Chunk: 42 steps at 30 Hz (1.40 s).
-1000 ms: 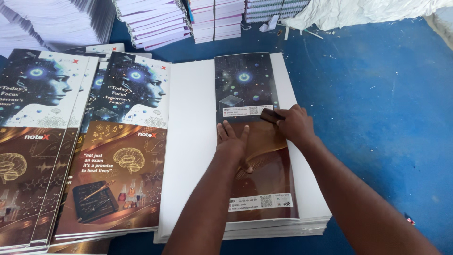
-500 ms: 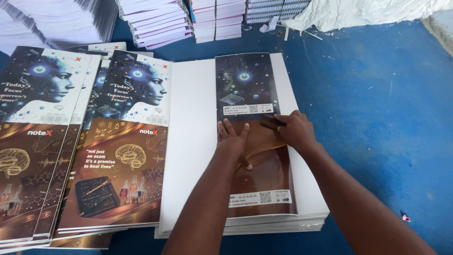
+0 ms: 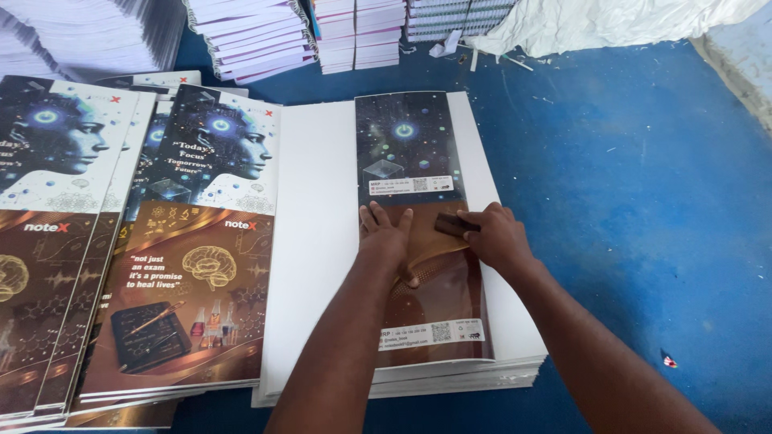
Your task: The person is binding books by folding the cover onto the pages and using a wooden block to press and smooth the spine. The person repeats this process for multiple books.
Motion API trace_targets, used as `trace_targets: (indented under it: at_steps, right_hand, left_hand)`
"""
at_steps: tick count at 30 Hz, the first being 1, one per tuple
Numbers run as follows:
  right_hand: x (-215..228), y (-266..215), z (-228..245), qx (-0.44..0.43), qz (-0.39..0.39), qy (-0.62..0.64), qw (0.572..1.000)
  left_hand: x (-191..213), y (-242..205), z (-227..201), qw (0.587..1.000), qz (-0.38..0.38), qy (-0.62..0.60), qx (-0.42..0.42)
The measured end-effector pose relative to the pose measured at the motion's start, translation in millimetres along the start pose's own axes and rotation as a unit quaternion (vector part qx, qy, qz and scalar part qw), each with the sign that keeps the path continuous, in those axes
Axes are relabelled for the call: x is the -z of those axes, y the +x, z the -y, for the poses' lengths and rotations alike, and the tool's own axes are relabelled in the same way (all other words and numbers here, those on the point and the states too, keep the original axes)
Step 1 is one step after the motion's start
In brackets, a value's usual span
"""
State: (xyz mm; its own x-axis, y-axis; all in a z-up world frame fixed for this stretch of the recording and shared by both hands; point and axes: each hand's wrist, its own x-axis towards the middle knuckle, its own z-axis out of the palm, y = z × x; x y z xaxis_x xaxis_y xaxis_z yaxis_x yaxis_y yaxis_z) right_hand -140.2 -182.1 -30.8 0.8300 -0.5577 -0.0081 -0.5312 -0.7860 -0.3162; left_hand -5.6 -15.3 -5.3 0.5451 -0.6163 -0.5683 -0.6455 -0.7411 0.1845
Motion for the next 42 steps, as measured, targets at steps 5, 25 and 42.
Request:
trace_targets:
  at_steps: [5,25,42]
  right_hand:
    - [0,-10,-2,0.012,-0.01,0.003,1.0]
    - [10,-39,7,-0.016,0.034,-0.013,0.999]
    - [18,-62,9,-0.011,0.055,-0.011,0.998]
  left_hand:
    - [-4,1,3,1.0,-0.009,-0.006,-0.006]
    - [-6,3,4,1.0,-0.007,-0.001,-0.006]
    - [-11,6,5,0.999,-0.034,0.0,-0.012]
